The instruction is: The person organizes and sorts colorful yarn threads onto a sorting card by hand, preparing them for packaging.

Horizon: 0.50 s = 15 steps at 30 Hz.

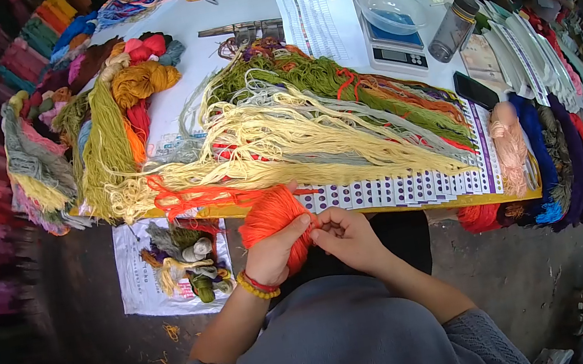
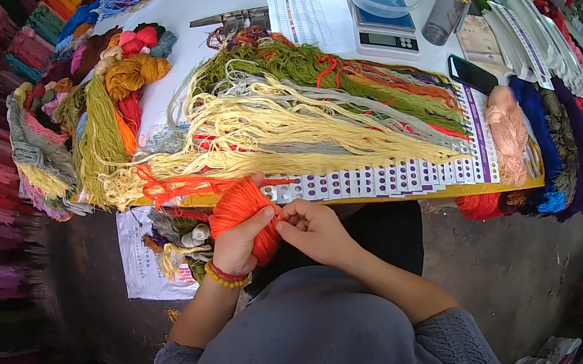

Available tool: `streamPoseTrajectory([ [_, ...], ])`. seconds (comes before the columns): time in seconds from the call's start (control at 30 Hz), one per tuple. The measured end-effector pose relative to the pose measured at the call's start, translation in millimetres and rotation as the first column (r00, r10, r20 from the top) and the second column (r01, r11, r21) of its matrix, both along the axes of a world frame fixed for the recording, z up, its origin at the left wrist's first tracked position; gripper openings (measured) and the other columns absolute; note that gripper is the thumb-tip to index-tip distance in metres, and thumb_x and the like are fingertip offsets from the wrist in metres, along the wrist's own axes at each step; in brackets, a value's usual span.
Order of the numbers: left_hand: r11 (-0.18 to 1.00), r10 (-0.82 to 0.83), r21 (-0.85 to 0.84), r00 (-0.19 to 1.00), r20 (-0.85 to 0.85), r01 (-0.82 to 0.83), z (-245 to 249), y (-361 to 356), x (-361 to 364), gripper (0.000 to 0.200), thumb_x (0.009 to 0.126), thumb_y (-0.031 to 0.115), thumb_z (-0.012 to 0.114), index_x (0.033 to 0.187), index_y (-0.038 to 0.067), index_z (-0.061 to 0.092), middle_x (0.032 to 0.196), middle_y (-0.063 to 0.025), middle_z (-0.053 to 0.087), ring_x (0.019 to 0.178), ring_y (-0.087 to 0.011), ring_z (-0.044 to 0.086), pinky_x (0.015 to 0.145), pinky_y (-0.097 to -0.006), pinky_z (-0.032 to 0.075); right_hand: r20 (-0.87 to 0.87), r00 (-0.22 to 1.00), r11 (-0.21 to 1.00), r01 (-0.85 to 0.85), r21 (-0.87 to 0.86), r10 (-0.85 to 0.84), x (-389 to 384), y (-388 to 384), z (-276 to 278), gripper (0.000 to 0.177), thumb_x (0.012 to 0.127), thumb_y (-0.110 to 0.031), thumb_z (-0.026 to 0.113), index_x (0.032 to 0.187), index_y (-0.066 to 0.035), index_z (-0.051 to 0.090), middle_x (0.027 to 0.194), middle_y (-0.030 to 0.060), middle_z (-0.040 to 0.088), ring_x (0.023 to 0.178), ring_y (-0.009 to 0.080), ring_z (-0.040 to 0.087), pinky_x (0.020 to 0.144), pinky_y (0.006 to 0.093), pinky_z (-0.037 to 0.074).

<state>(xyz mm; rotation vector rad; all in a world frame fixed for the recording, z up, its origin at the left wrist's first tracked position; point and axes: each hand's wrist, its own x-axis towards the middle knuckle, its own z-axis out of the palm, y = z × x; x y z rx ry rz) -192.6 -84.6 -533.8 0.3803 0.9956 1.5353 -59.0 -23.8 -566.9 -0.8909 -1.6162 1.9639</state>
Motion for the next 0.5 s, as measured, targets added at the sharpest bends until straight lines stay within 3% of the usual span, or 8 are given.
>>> streamPoseTrajectory([
  [0.37, 1.0, 0.008, 0.021, 1.0, 0.024, -0.008, -6.3, -0.8, -0.1, 0.047, 0.083, 0.0, 0.053, 0.127, 0.004, 0.036, 0.087, -0.0046, 0.057, 0.079, -0.0124, 0.055, 0.073, -0.0259, 0.045, -0.001, 1.0, 0.999, 0.017, 0.043, -0.017, -3.3, -2.2, 0.5, 0.008, 0.08, -0.008, 0.058, 0.084, -0.001, 0.056, 0.069, -0.0032, 0.054, 0.056, 0.0002, 0.042, 0.05, 0.0159, 0.036],
  [0.5, 1.0, 0.004, 0.012, 0.999, 0.038, -0.004, -6.1, -1.7, -2.6, 0.048, 0.083, 0.001, 0.053, 0.128, 0.004, 0.036, 0.088, -0.0052, 0.058, 0.08, -0.013, 0.055, 0.074, -0.0261, 0.045, -0.072, 0.997, 0.997, 0.031, -0.069, -0.036, -2.4, -1.5, 1.9, 0.006, 0.08, -0.005, 0.057, 0.084, 0.0, 0.055, 0.069, -0.0028, 0.054, 0.057, 0.0002, 0.044, 0.05, 0.0158, 0.036],
])
